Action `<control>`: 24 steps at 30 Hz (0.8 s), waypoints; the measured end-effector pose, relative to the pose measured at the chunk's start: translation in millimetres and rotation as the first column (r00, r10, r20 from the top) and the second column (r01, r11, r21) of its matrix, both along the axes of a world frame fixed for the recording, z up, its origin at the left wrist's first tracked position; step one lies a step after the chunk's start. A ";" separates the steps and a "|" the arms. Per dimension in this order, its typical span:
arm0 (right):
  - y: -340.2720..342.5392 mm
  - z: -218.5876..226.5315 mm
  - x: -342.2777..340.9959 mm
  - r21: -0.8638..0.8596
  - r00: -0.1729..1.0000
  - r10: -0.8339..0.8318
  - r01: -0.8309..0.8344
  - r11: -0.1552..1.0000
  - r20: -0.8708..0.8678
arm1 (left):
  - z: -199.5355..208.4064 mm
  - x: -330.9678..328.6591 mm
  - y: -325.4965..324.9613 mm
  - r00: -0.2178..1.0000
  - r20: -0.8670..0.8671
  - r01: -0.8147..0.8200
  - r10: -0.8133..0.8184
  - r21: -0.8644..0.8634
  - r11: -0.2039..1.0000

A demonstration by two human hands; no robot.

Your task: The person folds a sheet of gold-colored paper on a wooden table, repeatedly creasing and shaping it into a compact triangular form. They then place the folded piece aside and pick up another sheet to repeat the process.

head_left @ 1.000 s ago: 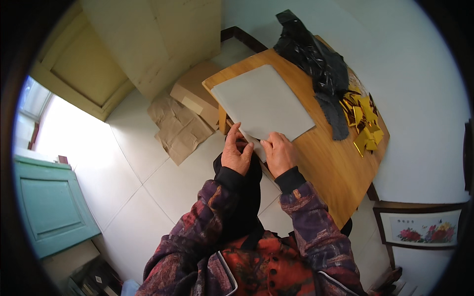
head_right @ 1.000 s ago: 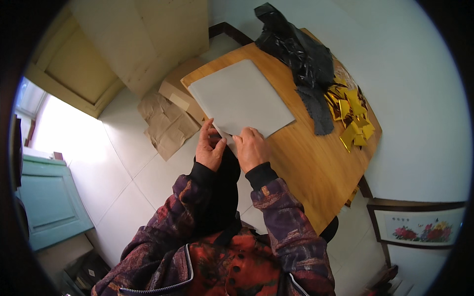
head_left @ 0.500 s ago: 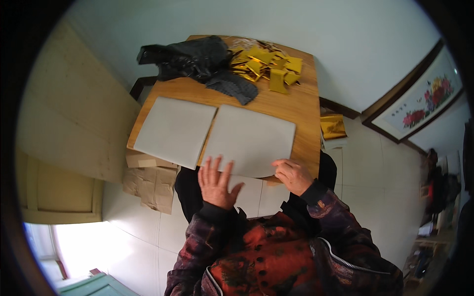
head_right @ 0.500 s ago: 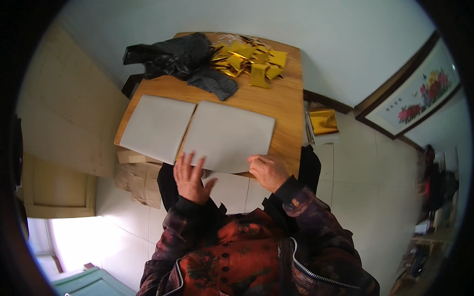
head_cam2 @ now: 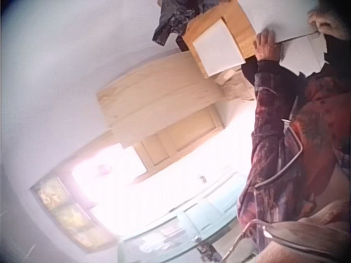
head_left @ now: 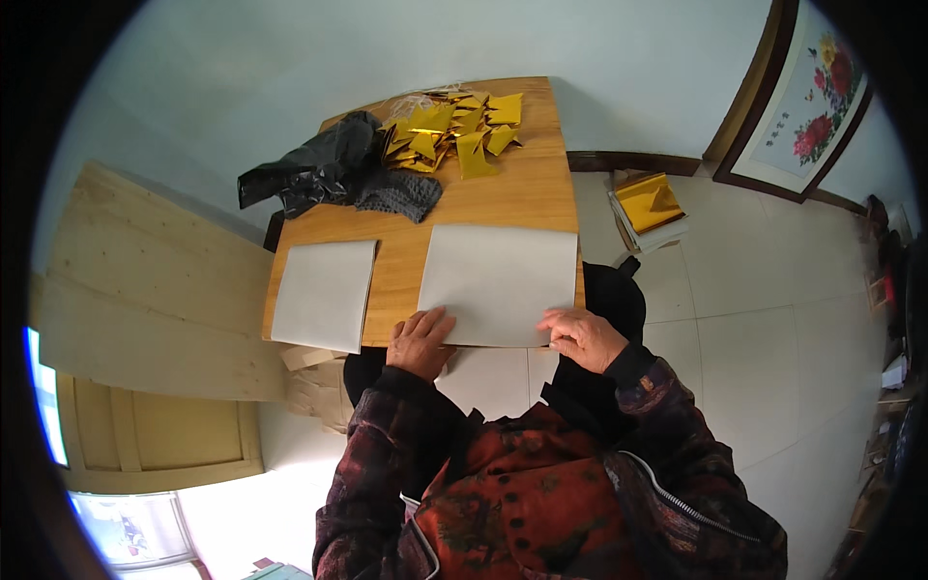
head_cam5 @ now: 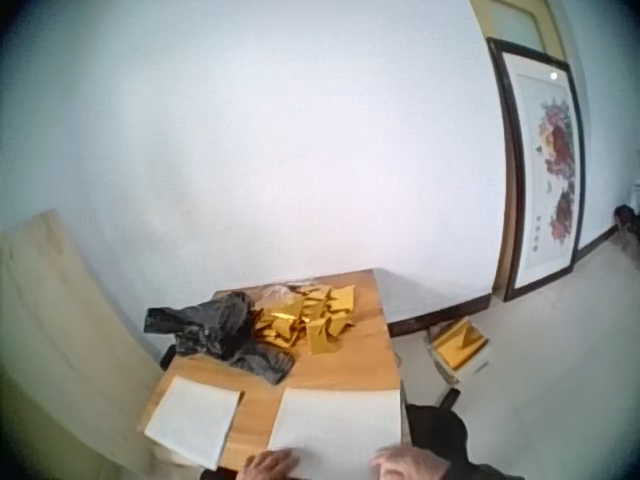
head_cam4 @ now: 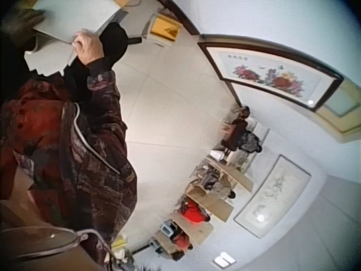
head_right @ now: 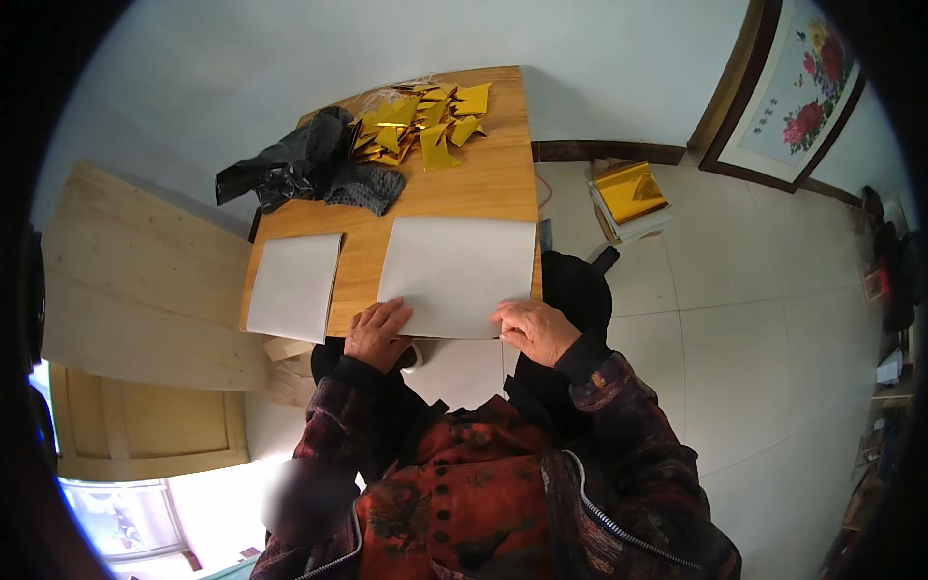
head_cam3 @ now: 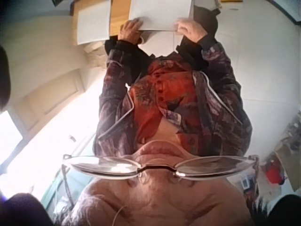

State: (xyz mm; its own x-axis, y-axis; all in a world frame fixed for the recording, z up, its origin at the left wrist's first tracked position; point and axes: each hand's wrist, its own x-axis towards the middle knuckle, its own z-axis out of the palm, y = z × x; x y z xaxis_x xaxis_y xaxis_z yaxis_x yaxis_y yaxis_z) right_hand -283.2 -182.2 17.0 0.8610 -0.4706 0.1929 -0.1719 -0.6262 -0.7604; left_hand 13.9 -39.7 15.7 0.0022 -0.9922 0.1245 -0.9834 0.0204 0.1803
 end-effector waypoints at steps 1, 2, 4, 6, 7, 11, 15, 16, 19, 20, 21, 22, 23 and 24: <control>-2.1 1.1 -0.7 0.047 1.000 -0.001 0.001 0.999 0.007 | 1.6 2.6 1.4 0.999 -0.025 0.024 -0.025 -0.053 0.998; -4.2 2.5 -1.4 0.093 1.000 -0.001 0.001 0.996 0.010 | 3.0 6.3 1.9 0.999 -0.022 0.035 -0.036 -0.055 0.998; -6.6 6.2 -3.0 0.278 0.999 -0.033 0.038 0.960 -0.023 | 3.4 10.6 4.6 0.999 -0.033 0.037 -0.038 -0.033 0.999; -7.1 10.9 -5.0 0.397 0.999 -0.029 0.043 0.917 -0.042 | 3.4 10.6 11.5 0.988 -0.146 0.030 -0.051 -0.146 0.989; -8.5 13.6 -6.0 0.424 0.999 -0.016 0.031 0.905 -0.038 | 5.2 11.8 14.6 0.977 -0.202 0.031 -0.060 -0.144 0.989; -8.2 20.1 -7.5 0.156 0.997 0.049 -0.057 0.986 0.053 | 17.0 13.4 20.9 0.907 -0.413 0.036 -0.085 -0.124 0.992; -14.8 19.7 -5.8 0.097 0.998 0.054 -0.052 0.994 -0.012 | 29.0 15.7 18.8 0.680 -0.721 -0.091 0.134 0.098 0.991; -17.5 19.3 -5.3 0.126 0.999 0.034 -0.029 0.992 -0.034 | 29.7 17.2 16.6 0.617 -0.769 -0.101 0.165 0.130 0.986; -26.6 20.1 -3.4 0.175 0.998 -0.026 0.036 0.984 -0.055 | 26.1 25.4 6.0 0.496 -0.849 -0.107 0.181 0.147 0.983; -29.4 20.4 -1.2 0.191 0.998 -0.051 0.057 0.980 -0.036 | 23.0 28.0 1.5 0.457 -0.866 -0.142 0.204 0.156 0.977; -32.4 21.1 1.0 0.208 0.997 -0.077 0.080 0.975 -0.021 | 19.5 30.6 -3.4 0.430 -0.875 -0.181 0.222 0.158 0.971; -35.3 21.2 4.0 0.234 0.994 -0.110 0.109 0.966 -0.007 | 16.0 33.1 -8.2 0.402 -0.884 -0.221 0.241 0.162 0.962; -39.5 22.6 4.0 0.200 0.987 -0.129 0.145 0.969 -0.091 | 12.2 35.5 -14.7 0.347 -0.910 -0.249 0.228 0.144 0.958; -43.8 22.5 6.2 0.213 0.983 -0.165 0.180 0.960 -0.085 | 9.5 37.6 -18.4 0.319 -0.910 -0.282 0.263 0.174 0.943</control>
